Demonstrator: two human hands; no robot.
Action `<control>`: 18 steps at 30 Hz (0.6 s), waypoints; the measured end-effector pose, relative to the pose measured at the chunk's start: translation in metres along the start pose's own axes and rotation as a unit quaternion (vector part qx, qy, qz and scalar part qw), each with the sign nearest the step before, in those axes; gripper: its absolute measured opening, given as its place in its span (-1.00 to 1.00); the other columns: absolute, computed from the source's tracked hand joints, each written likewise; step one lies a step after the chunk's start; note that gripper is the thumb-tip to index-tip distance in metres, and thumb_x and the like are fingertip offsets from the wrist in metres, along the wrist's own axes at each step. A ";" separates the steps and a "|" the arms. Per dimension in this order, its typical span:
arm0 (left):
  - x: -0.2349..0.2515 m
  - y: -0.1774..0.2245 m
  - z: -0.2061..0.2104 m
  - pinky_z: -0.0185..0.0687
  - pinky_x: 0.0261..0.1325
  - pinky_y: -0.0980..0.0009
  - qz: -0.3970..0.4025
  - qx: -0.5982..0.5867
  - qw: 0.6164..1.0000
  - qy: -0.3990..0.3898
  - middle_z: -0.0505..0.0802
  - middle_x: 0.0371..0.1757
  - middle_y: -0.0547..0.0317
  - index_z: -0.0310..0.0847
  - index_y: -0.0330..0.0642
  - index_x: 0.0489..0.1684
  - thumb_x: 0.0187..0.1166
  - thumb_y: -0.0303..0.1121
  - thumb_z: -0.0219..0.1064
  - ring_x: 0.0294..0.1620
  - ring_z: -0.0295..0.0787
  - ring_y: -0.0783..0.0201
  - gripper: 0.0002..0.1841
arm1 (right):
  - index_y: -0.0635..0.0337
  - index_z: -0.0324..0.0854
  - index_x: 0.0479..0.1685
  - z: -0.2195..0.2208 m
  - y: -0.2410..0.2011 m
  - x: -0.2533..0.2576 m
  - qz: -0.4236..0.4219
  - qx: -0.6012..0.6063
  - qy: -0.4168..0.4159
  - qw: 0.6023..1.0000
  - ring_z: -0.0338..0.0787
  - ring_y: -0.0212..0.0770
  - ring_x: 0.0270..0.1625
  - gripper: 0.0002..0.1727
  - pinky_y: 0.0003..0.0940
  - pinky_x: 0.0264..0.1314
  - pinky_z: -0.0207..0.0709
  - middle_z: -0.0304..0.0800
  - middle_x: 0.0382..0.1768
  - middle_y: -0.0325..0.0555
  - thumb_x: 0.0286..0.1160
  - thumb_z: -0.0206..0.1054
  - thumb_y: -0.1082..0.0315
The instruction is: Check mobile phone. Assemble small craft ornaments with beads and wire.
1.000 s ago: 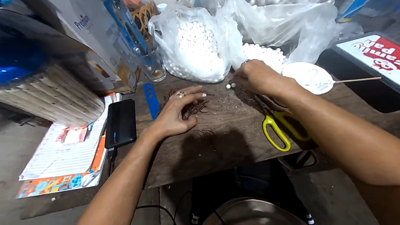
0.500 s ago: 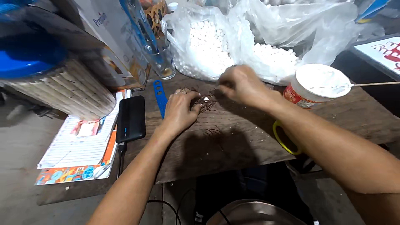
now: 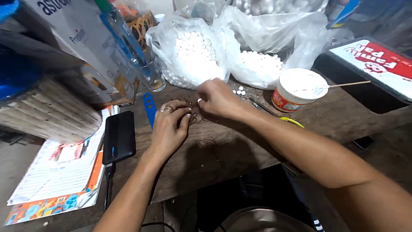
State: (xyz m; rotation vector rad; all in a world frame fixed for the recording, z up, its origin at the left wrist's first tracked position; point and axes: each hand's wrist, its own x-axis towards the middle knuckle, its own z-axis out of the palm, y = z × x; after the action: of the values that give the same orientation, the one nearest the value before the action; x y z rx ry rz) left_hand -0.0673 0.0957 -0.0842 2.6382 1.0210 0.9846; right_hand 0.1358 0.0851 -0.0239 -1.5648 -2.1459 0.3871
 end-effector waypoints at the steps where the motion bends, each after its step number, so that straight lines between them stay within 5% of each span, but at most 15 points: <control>1: -0.006 0.004 -0.004 0.36 0.53 -0.19 0.022 -0.012 1.000 0.015 0.76 0.36 -0.23 0.85 -0.32 -0.01 0.63 -0.30 0.23 0.52 0.58 -0.20 -0.68 | 0.38 0.76 -0.24 -0.009 0.011 -0.004 -0.011 0.019 0.035 0.999 0.82 0.18 -0.12 -0.88 0.22 -0.08 0.60 0.81 -0.28 0.19 0.41 0.39 0.47; 5: -0.029 0.022 -0.007 0.25 0.69 -0.09 0.135 -0.083 0.986 -0.053 0.72 0.47 -0.14 0.87 -0.07 0.12 0.46 0.08 0.45 0.68 0.43 -0.07 -0.53 | 0.32 0.81 -0.28 -0.043 0.062 -0.014 0.059 0.050 0.030 0.997 0.77 -0.11 -0.29 -0.93 -0.01 -0.13 0.61 0.81 -0.36 0.04 0.38 0.47 0.48; 7: -0.033 0.023 0.002 0.20 0.70 -0.15 0.146 -0.083 0.981 -0.096 0.74 0.47 -0.10 0.90 -0.01 0.10 0.48 -0.03 0.43 0.70 0.42 -0.10 -0.62 | 0.32 0.81 -0.29 -0.041 0.075 -0.017 0.102 0.052 -0.010 0.993 0.74 -0.15 -0.32 -0.91 -0.07 -0.14 0.60 0.80 -0.37 0.01 0.44 0.47 0.45; 12: -0.018 0.009 0.009 0.36 0.56 -0.26 0.140 0.046 0.986 -0.076 0.80 0.34 -0.18 0.89 -0.19 0.02 0.63 -0.22 0.24 0.56 0.57 -0.27 -0.67 | 0.35 0.81 -0.16 -0.034 0.073 -0.023 0.105 -0.041 -0.038 0.993 0.81 0.13 -0.07 -0.85 0.18 0.06 0.59 0.83 -0.21 0.18 0.54 0.42 0.42; 15: -0.010 0.006 0.006 0.29 0.56 -0.33 0.104 0.081 0.989 -0.070 0.73 0.41 -0.30 0.83 -0.29 0.16 0.62 -0.25 0.19 0.59 0.51 -0.34 -0.61 | 0.40 0.79 0.01 -0.074 0.064 -0.037 0.050 -0.047 0.027 0.997 0.83 0.13 -0.05 -0.78 0.14 0.15 0.61 0.84 -0.12 0.24 0.64 0.29 0.45; 18: 0.001 0.019 0.011 0.31 0.55 -0.29 0.114 0.086 0.988 -0.056 0.71 0.46 -0.28 0.80 -0.25 0.23 0.60 -0.21 0.17 0.60 0.51 -0.31 -0.58 | 0.39 0.79 -0.02 -0.131 0.072 -0.045 0.037 -0.090 0.075 0.992 0.82 0.05 -0.14 -0.75 0.11 0.07 0.62 0.84 -0.17 0.21 0.67 0.21 0.43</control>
State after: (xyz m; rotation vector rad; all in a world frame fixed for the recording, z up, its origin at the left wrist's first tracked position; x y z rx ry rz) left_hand -0.0498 0.0827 -0.0853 2.9673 0.8268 0.8100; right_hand 0.2734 0.0598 0.0453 -1.7182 -2.0594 0.0975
